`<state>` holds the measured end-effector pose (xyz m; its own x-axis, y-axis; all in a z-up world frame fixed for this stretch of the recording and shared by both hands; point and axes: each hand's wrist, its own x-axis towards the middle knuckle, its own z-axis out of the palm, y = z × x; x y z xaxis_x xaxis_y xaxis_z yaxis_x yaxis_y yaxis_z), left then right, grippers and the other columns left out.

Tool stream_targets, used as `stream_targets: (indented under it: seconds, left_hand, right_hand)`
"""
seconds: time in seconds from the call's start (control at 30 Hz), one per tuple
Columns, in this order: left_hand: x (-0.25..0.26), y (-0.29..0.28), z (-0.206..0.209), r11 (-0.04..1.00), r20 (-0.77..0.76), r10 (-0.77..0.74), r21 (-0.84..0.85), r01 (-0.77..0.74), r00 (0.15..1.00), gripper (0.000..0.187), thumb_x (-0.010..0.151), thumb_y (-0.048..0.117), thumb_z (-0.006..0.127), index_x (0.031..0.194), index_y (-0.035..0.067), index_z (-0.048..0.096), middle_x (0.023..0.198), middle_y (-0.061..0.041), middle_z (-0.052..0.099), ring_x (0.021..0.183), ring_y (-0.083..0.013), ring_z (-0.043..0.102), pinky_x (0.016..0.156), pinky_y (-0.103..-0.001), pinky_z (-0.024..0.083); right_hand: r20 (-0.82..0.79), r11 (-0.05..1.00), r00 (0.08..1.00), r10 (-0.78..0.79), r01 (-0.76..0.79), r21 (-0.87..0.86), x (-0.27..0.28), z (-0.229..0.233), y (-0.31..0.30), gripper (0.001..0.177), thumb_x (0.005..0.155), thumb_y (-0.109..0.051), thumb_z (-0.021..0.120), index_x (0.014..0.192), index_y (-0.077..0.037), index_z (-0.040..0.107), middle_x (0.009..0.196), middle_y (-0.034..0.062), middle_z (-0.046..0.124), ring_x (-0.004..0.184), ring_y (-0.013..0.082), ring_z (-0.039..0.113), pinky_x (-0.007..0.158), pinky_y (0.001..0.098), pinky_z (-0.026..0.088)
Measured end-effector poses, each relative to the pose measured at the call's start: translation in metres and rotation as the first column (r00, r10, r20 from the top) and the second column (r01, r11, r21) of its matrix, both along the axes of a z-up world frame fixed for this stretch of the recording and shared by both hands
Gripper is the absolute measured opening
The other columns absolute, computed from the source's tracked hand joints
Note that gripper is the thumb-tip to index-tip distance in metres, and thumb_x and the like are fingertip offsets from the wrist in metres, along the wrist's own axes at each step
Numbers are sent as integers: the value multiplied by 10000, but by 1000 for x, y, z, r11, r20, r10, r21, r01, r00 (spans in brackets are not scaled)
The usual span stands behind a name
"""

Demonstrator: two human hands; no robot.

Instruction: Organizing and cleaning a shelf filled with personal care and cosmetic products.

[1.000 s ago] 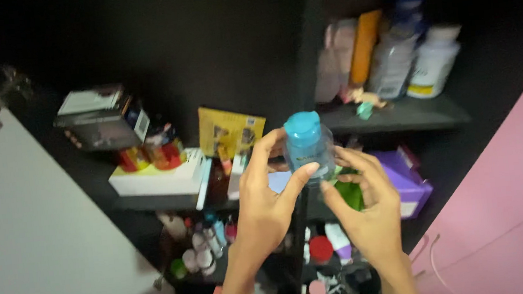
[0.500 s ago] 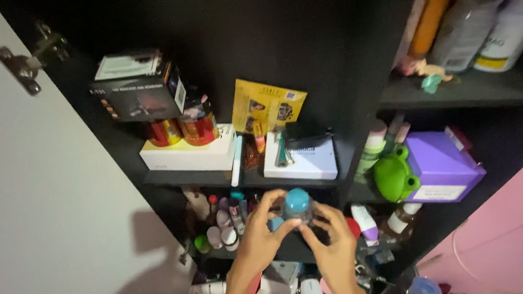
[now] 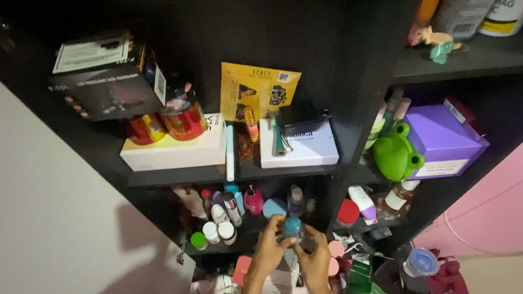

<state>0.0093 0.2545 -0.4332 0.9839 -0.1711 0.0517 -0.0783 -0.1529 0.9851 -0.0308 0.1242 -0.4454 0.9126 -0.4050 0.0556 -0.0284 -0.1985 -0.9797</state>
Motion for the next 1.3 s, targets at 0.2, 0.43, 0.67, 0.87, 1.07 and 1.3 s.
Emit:
stream_targets:
  seconds: [0.2, 0.43, 0.67, 0.87, 1.07, 1.3]
  left_hand:
    - [18, -5, -15, 997, 23, -16, 70, 14, 1000, 505, 822, -9, 788, 1255, 54, 536, 1109, -133, 704, 1048, -227, 704, 884, -354, 568]
    - [38, -9, -30, 988, 101, 22, 151, -37, 995, 563, 819, 59, 818, 1299, 53, 525, 1192, -170, 649, 1102, -308, 646, 923, -398, 516]
    - [55, -13, -32, 970, 173, 53, 225, -92, 984, 545, 819, 81, 810, 1293, 44, 544, 1212, -188, 581, 1138, -373, 593, 949, -441, 494]
    - [66, -17, -34, 968, 138, 81, 225, -111, 987, 531, 828, 81, 808, 1288, 37, 546, 1184, -200, 595, 1116, -390, 600, 928, -455, 487]
    - [76, -20, -48, 975, 107, 103, 189, -121, 989, 495, 840, 88, 804, 1242, 4, 527, 1157, -213, 609, 1077, -387, 627, 905, -442, 510]
    - [78, -18, -65, 977, 78, 101, 181, -113, 992, 509, 839, 86, 805, 1248, -2, 514, 1180, -225, 618, 1110, -375, 636, 925, -430, 515]
  right_hand:
    - [76, 992, 995, -70, 77, -98, 22, -33, 3, 548, 749, -45, 815, 1264, 14, 638, 1174, 190, 680, 1030, 288, 726, 881, 371, 588]
    - [35, 994, 994, -106, 106, 4, 45, -51, 7, 532, 765, -32, 799, 1260, 41, 621, 1154, 210, 689, 1005, 260, 741, 843, 349, 604]
    - [-50, 989, 988, -144, 145, 24, 62, -45, 15, 490, 804, -20, 769, 1267, 54, 627, 1099, 198, 761, 982, 249, 769, 852, 340, 599]
    - [33, 981, 982, -186, 184, 66, 75, -70, 18, 486, 819, -13, 753, 1282, 60, 623, 1173, 202, 740, 1040, 267, 742, 892, 338, 584]
    - [114, 963, 968, -226, 239, -121, 81, -81, 22, 496, 812, -30, 772, 1252, 91, 578, 1174, 241, 692, 1053, 343, 704, 898, 388, 557]
    - [99, 953, 969, -228, 243, -182, 79, -79, 26, 491, 818, -24, 750, 1254, 72, 547, 1172, 255, 665, 1079, 397, 662, 934, 440, 511]
